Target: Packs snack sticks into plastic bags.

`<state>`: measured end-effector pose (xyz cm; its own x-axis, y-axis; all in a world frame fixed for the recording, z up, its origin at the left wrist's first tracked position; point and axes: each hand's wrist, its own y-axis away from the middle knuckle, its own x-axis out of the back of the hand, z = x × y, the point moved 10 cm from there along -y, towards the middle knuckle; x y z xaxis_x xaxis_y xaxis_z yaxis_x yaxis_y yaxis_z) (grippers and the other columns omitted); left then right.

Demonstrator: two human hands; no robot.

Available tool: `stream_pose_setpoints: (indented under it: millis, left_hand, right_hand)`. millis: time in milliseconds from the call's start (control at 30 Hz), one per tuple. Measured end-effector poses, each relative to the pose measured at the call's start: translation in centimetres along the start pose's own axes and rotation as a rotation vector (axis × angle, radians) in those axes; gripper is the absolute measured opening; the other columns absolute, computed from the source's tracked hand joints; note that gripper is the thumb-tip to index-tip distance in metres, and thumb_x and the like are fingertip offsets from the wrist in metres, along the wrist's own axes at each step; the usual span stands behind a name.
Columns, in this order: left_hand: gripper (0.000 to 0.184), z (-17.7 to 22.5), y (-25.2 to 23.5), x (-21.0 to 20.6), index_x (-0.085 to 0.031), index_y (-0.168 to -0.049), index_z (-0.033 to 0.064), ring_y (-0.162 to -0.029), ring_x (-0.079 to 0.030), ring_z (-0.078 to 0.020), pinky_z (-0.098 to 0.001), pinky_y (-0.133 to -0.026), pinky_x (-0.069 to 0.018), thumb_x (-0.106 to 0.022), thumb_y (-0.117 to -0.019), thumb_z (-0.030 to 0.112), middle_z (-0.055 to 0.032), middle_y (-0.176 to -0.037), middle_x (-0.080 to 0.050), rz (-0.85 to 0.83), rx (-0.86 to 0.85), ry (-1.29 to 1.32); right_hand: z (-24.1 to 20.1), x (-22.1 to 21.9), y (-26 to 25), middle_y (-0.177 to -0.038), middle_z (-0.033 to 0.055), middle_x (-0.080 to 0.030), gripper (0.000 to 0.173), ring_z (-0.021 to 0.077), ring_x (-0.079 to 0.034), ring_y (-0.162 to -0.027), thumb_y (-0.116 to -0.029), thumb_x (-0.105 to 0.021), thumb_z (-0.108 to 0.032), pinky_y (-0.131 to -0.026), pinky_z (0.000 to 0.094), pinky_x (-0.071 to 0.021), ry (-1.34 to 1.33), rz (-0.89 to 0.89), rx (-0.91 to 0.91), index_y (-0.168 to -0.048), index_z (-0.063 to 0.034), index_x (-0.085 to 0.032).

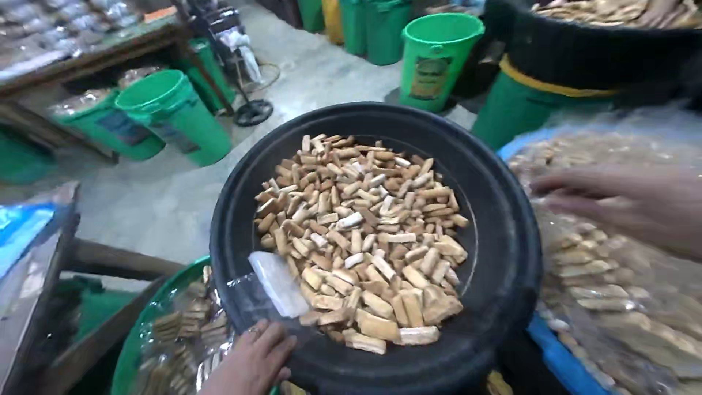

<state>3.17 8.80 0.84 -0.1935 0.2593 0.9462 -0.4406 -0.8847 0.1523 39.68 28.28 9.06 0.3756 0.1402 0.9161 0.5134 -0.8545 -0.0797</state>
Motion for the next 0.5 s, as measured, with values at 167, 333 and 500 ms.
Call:
stream_pose_setpoints:
  millis: [167,333,500]
  left_hand:
    - [0.023,-1.9,1.5,1.9,-0.073,-0.100,-0.0001,-0.098,-0.071,-0.0406,-0.0516,-0.080,-0.0601,-0.067,-0.0820,-0.013,-0.0202,-0.107,-0.071,0.145,-0.068,-0.060]
    - [0.012,-1.9,1.8,2.5,-0.071,-0.092,-0.0008,-0.070,-0.071,-0.0342,-0.0439,-0.056,-0.0591,-0.070,-0.0814,-0.007,-0.0182,-0.088,-0.068,0.258,0.000,-0.154]
    - [0.026,-3.0,1.3,1.5,-0.069,-0.082,-0.0020,-0.060,-0.067,-0.0296,-0.0426,-0.051,-0.0556,-0.064,-0.0967,0.019,-0.0174,-0.078,-0.064,0.331,0.115,0.215]
  right_hand:
    - [-11.5,-15.0,-11.0,-0.131,0.0262,-0.063,0.033,0.0444,-0.060,-0.123,-0.1096,-0.043,-0.010,-0.107,0.0602,-0.0426,0.069,-0.555,0.173,-0.133,0.0019,-0.062]
    - [-16.6,-23.1,-16.7,-0.133,0.0301,-0.059,0.032,0.0477,-0.057,-0.126,-0.1078,-0.042,-0.005,-0.104,0.0621,-0.0442,0.129,-0.583,0.186,-0.133,0.0051,-0.059]
    - [-15.3,-25.8,-21.1,-0.133,0.0279,-0.061,0.038,0.0452,-0.060,-0.124,-0.1098,-0.038,-0.011,-0.102,0.0601,-0.0471,0.052,-0.433,-0.072,-0.144,-0.0013,-0.051]
